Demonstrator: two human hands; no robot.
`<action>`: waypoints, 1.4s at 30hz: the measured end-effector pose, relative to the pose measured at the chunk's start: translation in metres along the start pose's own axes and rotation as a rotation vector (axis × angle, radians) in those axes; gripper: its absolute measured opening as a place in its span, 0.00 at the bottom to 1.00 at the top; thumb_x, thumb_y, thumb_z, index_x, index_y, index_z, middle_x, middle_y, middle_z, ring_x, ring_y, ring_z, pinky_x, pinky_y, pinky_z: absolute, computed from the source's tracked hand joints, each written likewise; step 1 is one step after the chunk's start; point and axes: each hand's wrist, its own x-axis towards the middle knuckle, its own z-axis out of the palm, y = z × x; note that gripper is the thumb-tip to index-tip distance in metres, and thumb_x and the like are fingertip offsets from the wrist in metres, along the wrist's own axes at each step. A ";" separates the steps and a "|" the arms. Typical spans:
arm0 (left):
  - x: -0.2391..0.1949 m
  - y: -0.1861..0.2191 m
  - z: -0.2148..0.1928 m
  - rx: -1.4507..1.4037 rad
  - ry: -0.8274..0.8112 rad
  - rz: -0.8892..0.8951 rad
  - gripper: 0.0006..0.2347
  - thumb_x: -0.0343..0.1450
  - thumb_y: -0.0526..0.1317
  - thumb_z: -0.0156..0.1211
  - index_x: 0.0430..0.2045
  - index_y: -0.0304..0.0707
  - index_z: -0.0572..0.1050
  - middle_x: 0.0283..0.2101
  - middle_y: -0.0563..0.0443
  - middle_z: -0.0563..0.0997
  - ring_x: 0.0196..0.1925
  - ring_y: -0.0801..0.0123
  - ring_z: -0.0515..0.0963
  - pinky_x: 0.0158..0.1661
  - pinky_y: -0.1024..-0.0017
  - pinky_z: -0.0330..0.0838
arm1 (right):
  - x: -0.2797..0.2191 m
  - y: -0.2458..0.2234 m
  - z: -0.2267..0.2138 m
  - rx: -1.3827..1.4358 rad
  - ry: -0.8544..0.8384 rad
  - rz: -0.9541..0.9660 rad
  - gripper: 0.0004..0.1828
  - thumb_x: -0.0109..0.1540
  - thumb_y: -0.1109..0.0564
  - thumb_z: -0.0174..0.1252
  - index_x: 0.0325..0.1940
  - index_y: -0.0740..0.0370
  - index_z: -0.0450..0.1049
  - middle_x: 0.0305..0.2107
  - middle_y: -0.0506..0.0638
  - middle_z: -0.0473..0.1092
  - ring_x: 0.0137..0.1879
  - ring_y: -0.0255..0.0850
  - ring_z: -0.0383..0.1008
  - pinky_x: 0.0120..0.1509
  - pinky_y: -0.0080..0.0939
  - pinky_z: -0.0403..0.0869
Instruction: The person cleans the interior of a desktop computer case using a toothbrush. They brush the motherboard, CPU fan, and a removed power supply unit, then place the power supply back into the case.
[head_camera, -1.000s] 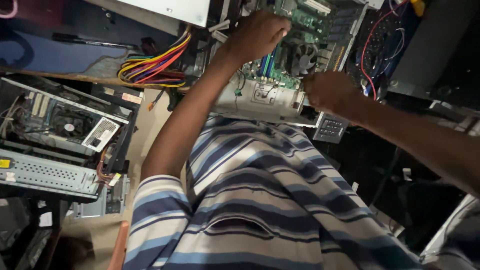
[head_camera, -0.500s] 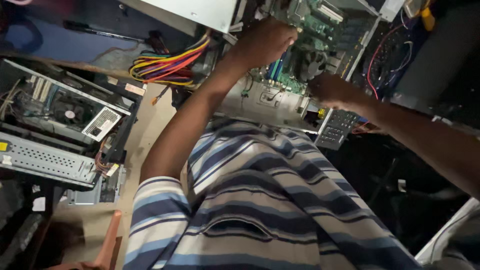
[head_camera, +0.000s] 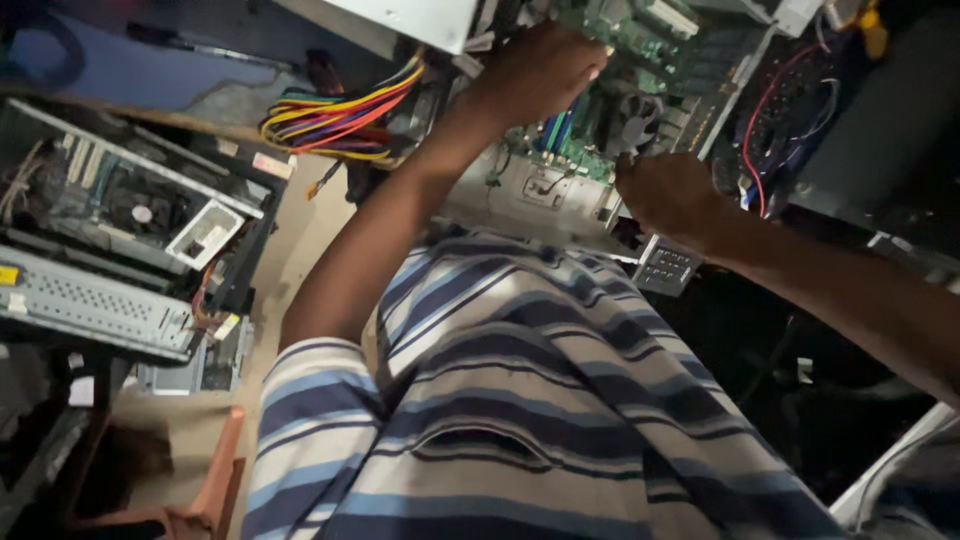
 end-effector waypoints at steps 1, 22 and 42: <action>0.003 0.002 0.001 0.004 -0.041 -0.008 0.05 0.74 0.36 0.57 0.30 0.35 0.76 0.31 0.38 0.79 0.36 0.42 0.80 0.37 0.48 0.71 | -0.001 0.002 -0.003 -0.008 0.010 -0.002 0.17 0.63 0.57 0.51 0.52 0.70 0.72 0.33 0.63 0.77 0.38 0.58 0.82 0.36 0.57 0.80; -0.049 0.084 0.019 0.109 0.021 -0.306 0.09 0.73 0.30 0.58 0.46 0.30 0.78 0.45 0.36 0.82 0.47 0.44 0.82 0.47 0.55 0.75 | -0.017 -0.004 0.066 0.770 1.065 -0.093 0.10 0.63 0.64 0.60 0.45 0.68 0.67 0.37 0.66 0.70 0.43 0.65 0.73 0.46 0.59 0.72; -0.021 0.043 0.068 0.067 -0.284 -0.113 0.07 0.66 0.30 0.64 0.33 0.24 0.77 0.32 0.29 0.80 0.37 0.40 0.82 0.37 0.54 0.75 | -0.027 -0.002 0.041 0.606 1.022 0.072 0.22 0.61 0.56 0.63 0.58 0.65 0.72 0.44 0.68 0.74 0.46 0.66 0.76 0.47 0.61 0.74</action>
